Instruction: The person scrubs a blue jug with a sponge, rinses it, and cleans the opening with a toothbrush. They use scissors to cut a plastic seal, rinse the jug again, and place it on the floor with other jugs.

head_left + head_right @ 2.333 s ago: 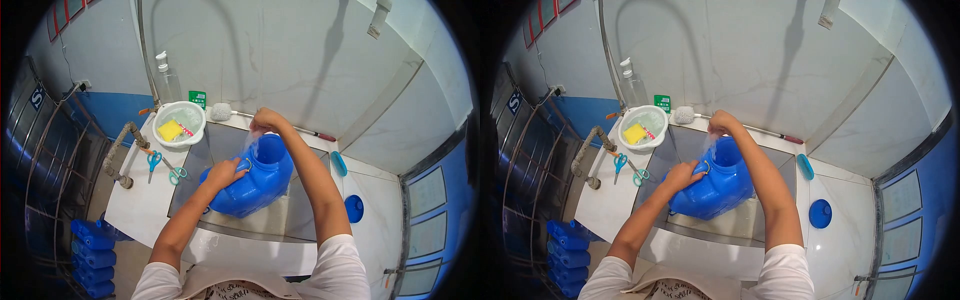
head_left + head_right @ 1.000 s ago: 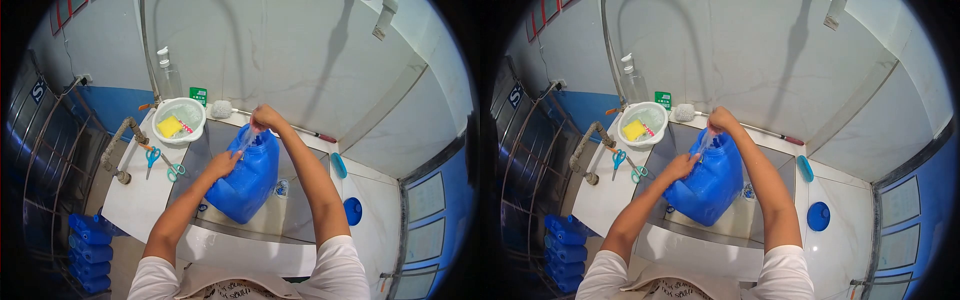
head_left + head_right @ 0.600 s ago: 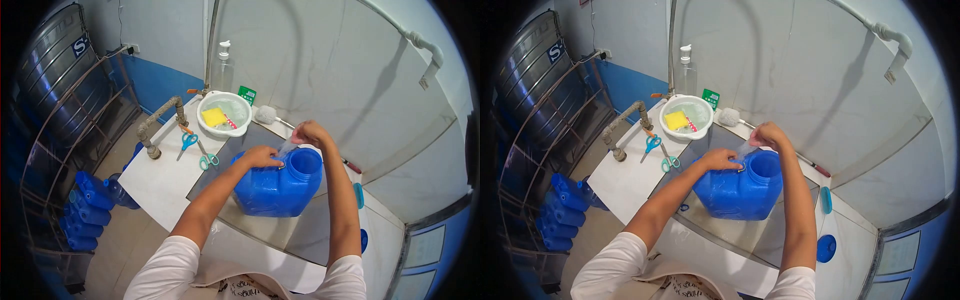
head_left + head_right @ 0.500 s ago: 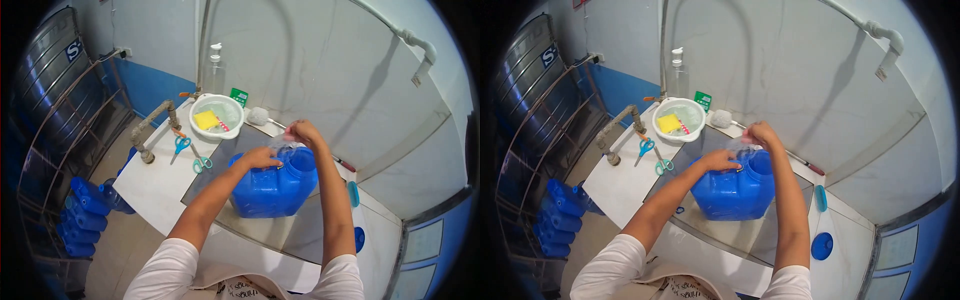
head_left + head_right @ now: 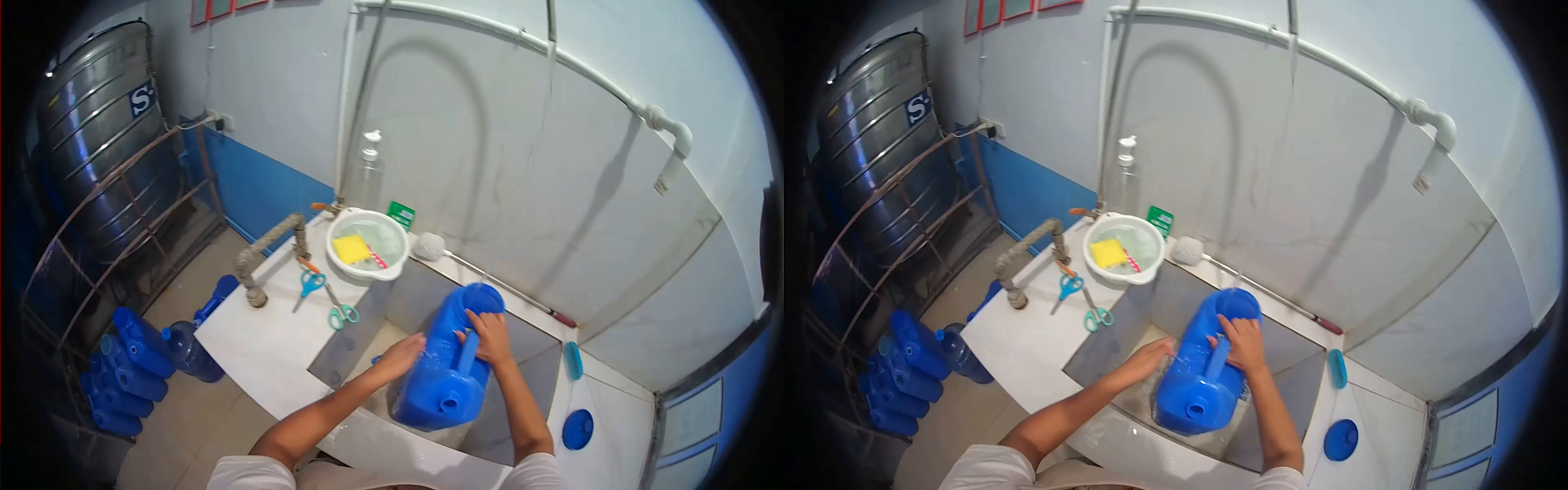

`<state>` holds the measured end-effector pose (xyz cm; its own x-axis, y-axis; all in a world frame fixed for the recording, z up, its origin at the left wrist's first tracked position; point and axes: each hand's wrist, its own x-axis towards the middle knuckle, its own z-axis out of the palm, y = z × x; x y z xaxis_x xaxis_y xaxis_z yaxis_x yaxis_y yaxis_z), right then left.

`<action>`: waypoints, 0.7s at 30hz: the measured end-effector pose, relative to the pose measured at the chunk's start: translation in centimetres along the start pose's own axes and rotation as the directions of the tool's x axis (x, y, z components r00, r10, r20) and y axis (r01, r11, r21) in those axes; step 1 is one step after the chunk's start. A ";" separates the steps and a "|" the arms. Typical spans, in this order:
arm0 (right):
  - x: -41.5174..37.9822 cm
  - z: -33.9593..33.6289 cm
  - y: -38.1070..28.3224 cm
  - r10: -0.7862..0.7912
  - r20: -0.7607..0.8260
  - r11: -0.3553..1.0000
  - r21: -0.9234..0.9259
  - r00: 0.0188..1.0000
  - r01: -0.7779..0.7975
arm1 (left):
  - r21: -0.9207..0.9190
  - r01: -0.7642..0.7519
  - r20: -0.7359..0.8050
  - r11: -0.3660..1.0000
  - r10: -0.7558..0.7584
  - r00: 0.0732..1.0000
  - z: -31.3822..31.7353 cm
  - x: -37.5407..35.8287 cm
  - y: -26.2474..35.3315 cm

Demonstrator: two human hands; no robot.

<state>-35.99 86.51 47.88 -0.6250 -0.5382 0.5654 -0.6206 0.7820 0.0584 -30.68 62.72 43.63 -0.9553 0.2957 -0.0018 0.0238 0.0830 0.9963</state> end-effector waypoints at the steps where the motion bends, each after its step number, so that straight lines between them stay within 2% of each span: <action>1: 1.3 -0.2 -0.8 -0.011 -0.016 1.000 0.009 1.000 0.011 | -0.028 -0.011 -0.123 1.000 0.007 0.992 -2.0 -1.4 -0.8; 2: 2.4 -0.7 -1.4 -0.027 0.015 1.000 -0.010 1.000 0.027 | -0.023 -0.015 -0.131 1.000 0.012 0.991 -3.2 -2.5 -2.9; 3: 3.5 -1.3 -1.8 -0.034 0.047 0.999 -0.033 0.998 0.036 | -0.222 0.277 -0.104 0.935 -0.305 0.947 -4.5 -2.7 -6.2; 4: 5.9 -1.9 -1.9 -0.063 -0.015 0.996 -0.057 0.998 0.062 | -0.393 0.531 -0.014 0.751 -0.582 0.813 -5.7 -2.4 -8.8; 5: 9.4 -4.5 -2.7 -0.043 -0.006 0.999 -0.019 0.999 0.043 | -0.383 0.533 -0.012 0.754 -0.581 0.814 -6.9 -1.9 -10.6; 6: 12.6 -7.2 -3.2 -0.024 -0.093 1.000 -0.020 0.995 0.022 | -0.450 0.581 0.049 0.678 -0.631 0.774 -7.9 -1.4 -12.1; 7: 15.4 -9.9 -2.9 0.034 -0.100 0.999 0.000 0.994 -0.035 | -0.508 0.626 0.116 0.592 -0.673 0.731 -8.6 -1.3 -12.9; 8: 17.7 -12.3 -2.3 0.030 -0.210 0.999 -0.025 0.977 -0.036 | -0.538 0.580 0.147 0.612 -0.609 0.779 -9.2 -1.1 -12.6; 9: 19.6 -15.0 -2.2 0.068 -0.234 0.996 -0.034 0.970 -0.078 | -0.524 0.586 0.156 0.618 -0.607 0.779 -9.3 -0.9 -10.5; 11: 22.7 -19.3 -2.1 0.167 -0.241 0.981 -0.054 0.956 -0.185 | -0.813 0.239 0.096 0.530 -0.283 0.954 -8.8 -1.4 -4.2; 12: 23.9 -20.5 -2.0 0.230 -0.224 0.966 -0.063 0.947 -0.250 | -0.839 0.199 0.080 0.507 -0.248 0.965 -9.0 -1.4 -3.6; 13: 24.7 -20.9 -1.2 0.238 -0.238 0.964 -0.064 0.942 -0.259 | -0.831 0.202 0.085 0.519 -0.241 0.967 -8.7 -2.2 -2.4; 15: 25.4 -20.1 0.6 0.321 -0.047 0.944 -0.068 0.946 -0.324 | -0.886 0.220 0.106 0.408 -0.283 0.953 -7.3 -6.5 -0.4; 16: 25.5 -19.2 0.6 0.327 -0.057 0.942 -0.062 0.943 -0.330 | -0.892 0.258 0.148 0.370 -0.299 0.943 -7.8 -8.7 0.7; 17: 25.6 -18.1 0.2 0.396 0.025 0.914 -0.110 0.918 -0.391 | -0.895 0.298 0.193 0.331 -0.315 0.930 -9.0 -10.9 1.8; 18: 25.8 -17.6 -0.2 0.465 0.102 0.880 -0.164 0.879 -0.446 | -0.883 0.275 0.131 0.380 -0.365 0.922 -10.7 -12.7 3.5; 19: 25.9 -18.0 -1.1 0.468 0.091 0.877 -0.168 0.879 -0.450 | -0.870 0.250 0.066 0.424 -0.403 0.913 -12.8 -13.8 5.2; 21: 25.8 -19.2 -3.2 0.572 0.073 0.820 -0.081 0.817 -0.566 | -0.787 0.113 -0.067 0.606 -0.267 0.961 -17.6 -14.8 9.0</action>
<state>-41.01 76.12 78.09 -0.9002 -0.0160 0.4351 -0.1165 0.9717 -0.2054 -21.47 42.34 54.19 -0.9446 0.1981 -0.2617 -0.3256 -0.6652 0.6719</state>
